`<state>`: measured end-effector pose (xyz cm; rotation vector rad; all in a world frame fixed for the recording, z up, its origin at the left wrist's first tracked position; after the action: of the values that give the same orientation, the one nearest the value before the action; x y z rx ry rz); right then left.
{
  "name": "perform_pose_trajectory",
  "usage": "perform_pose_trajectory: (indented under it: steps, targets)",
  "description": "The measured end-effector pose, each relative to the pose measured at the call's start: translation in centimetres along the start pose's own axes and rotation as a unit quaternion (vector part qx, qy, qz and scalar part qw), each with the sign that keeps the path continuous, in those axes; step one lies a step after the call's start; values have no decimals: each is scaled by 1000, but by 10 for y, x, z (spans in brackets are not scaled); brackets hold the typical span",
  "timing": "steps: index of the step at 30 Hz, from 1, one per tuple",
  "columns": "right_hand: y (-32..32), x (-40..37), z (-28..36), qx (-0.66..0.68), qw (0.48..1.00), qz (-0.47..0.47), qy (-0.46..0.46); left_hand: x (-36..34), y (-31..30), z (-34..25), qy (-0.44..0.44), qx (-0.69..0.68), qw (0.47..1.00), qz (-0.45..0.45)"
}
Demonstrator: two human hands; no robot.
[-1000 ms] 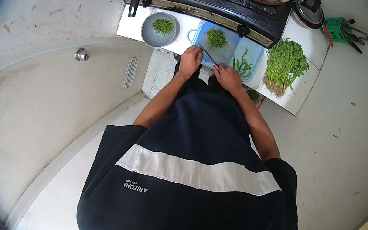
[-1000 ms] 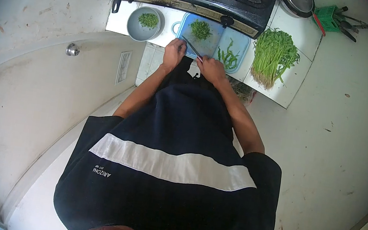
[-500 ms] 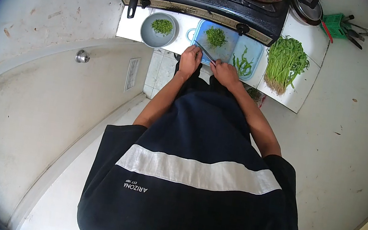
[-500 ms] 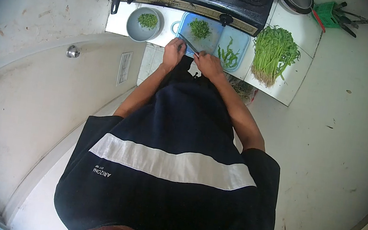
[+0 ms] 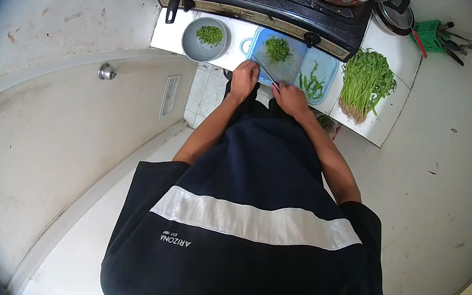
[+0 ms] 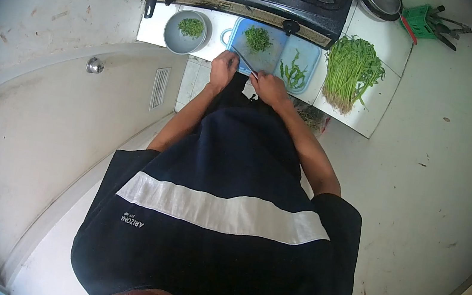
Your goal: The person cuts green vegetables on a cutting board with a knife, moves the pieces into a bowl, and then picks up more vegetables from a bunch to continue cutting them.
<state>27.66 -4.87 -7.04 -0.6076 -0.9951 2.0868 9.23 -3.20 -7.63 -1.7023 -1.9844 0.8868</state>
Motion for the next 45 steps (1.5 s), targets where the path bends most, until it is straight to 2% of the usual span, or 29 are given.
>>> perform_pose_trajectory:
  steps: [2, 12, 17, 23, 33, 45]
  targets:
    - [4, -1, 1, 18, 999, 27, 16, 0, 1, 1, 0, -4, 1000, -8]
    - [13, 15, 5, 24, 999, 25, 15, -1, 1, 2, -20, 2, 1000, -5]
    - [10, 3, 3, 12, 998, 45, 32, -1, -1, 1, 5, -12, 1000, -24]
    - [8, 15, -2, 21, 998, 16, 53, -2, -2, -2, -12, -21, 1000, -14]
    - [12, 4, 4, 39, 997, 45, 39, -1, -3, 1, -20, -22, 999, -29]
    - [16, 10, 2, 21, 1000, 11, 8, -2, -2, -2, -26, -11, 999, -42]
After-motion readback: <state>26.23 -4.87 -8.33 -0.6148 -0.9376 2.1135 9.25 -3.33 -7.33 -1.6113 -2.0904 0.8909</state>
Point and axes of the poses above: each hand's wrist, its own x-axis towards the middle knuckle, its own y-axis out of the palm, z = x × y, the point moved 6 cm from there along x, towards the middle knuckle, and after that the axes turned 13 degrees about -y, right-handed, at the moved point
